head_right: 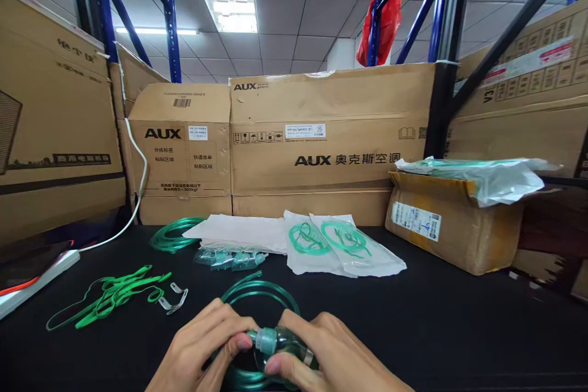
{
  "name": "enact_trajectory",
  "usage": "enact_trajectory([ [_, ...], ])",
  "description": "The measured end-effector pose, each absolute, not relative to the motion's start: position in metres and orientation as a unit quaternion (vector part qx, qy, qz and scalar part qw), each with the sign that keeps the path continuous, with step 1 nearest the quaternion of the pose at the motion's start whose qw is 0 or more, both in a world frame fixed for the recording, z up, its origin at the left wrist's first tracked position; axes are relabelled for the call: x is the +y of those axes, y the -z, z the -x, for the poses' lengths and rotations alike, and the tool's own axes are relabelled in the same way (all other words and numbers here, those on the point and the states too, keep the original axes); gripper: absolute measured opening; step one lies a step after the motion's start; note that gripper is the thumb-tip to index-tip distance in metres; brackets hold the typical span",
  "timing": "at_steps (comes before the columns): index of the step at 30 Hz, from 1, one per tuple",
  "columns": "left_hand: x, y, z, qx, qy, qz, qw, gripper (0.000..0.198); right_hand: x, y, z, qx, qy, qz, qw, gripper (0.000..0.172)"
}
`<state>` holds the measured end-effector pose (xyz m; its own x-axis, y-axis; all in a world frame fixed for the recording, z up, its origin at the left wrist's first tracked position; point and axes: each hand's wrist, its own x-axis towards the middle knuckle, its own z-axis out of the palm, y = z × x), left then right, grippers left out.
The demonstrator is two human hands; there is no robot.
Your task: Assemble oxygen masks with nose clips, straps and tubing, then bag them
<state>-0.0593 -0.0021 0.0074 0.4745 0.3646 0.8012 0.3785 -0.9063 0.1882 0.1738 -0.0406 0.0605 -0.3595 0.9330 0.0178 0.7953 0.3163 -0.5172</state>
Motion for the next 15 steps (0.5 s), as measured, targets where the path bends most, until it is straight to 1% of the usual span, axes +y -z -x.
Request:
enact_trajectory([
  [5,0.0,0.003,0.053,-0.232,0.493,0.838,-0.03,0.023,-0.033,-0.055,-0.179,-0.774,-0.216,0.561,0.198,0.027],
  [10,-0.001,0.006,0.053,-0.231,0.523,0.82,-0.036,0.023,-0.036,-0.057,-0.177,-0.765,-0.224,0.559,0.228,0.026],
  [15,0.0,0.0,0.059,-0.235,0.495,0.836,-0.02,0.017,-0.038,-0.058,-0.173,-0.768,-0.223,0.56,0.217,0.033],
])
